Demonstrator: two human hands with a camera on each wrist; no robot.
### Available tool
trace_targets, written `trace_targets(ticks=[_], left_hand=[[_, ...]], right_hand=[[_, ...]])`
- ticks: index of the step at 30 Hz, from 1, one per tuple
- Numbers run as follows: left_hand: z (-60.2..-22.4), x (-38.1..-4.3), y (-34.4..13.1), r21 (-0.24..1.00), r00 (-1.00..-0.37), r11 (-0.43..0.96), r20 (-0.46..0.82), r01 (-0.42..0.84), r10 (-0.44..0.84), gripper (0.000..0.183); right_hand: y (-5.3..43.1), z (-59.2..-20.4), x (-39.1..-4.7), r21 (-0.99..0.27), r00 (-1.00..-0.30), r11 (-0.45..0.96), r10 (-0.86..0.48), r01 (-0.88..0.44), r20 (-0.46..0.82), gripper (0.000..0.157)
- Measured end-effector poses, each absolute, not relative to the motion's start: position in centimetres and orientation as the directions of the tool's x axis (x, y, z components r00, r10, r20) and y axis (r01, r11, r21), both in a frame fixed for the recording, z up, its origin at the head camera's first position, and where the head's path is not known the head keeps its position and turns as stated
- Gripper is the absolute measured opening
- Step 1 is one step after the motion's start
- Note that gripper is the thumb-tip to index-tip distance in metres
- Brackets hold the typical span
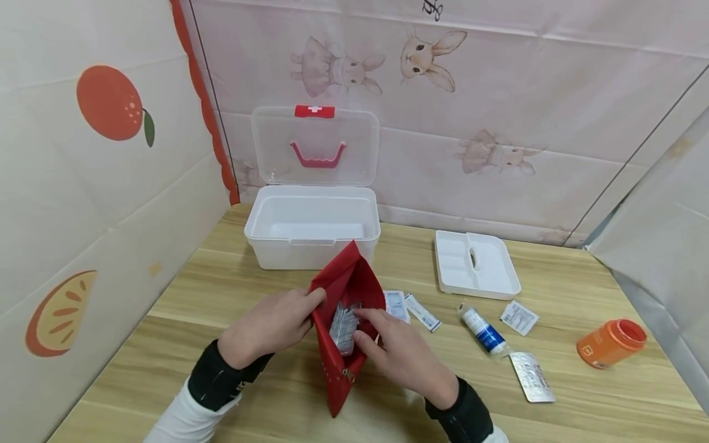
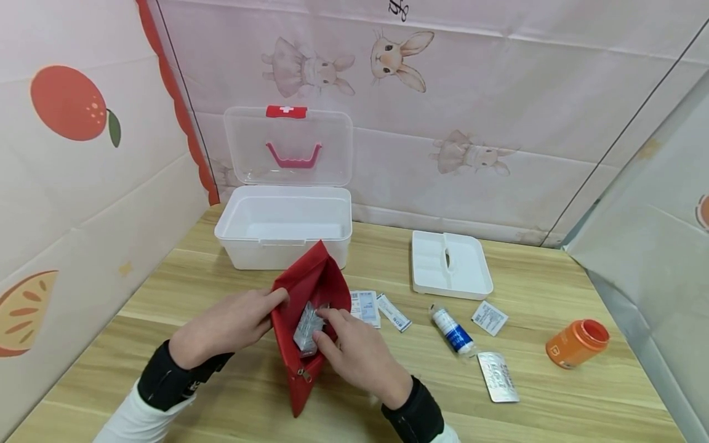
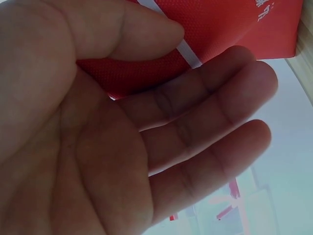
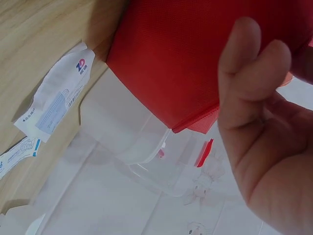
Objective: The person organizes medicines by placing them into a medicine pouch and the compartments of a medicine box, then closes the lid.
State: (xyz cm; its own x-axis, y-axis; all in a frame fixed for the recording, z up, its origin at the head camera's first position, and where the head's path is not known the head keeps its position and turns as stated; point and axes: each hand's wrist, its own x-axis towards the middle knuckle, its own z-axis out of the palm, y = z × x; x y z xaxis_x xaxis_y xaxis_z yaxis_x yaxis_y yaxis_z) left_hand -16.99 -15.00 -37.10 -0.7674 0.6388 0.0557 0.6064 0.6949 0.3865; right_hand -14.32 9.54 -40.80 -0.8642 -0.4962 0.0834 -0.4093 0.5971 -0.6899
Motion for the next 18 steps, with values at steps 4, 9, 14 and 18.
trace_targets(ticks=[4, 9, 14, 18], left_hand=[[-37.0, -16.9, -15.0, 0.383, -0.771, 0.700, 0.053, 0.602, 0.634, 0.021], [-37.0, -16.9, -15.1, 0.393, -0.776, 0.702, 0.051, 0.594, 0.628, 0.020], [-36.9, -16.9, -15.2, 0.403, -0.783, 0.709, 0.032, 0.579, 0.621, 0.019], [-36.9, -16.9, -15.2, 0.398, -0.781, 0.710, 0.029, 0.581, 0.624, 0.019]], right_hand=[[9.7, -40.6, -14.2, -0.697, -0.863, 0.575, -0.489, -0.428, 0.126, 0.038], [9.9, -40.3, -14.0, -0.669, -0.859, 0.565, -0.451, -0.484, 0.241, 0.032], [10.7, -39.8, -14.0, -0.607, -0.843, 0.586, -0.396, -0.537, 0.364, 0.033], [11.6, -39.3, -14.1, -0.589, -0.845, 0.607, -0.359, -0.534, 0.395, 0.037]])
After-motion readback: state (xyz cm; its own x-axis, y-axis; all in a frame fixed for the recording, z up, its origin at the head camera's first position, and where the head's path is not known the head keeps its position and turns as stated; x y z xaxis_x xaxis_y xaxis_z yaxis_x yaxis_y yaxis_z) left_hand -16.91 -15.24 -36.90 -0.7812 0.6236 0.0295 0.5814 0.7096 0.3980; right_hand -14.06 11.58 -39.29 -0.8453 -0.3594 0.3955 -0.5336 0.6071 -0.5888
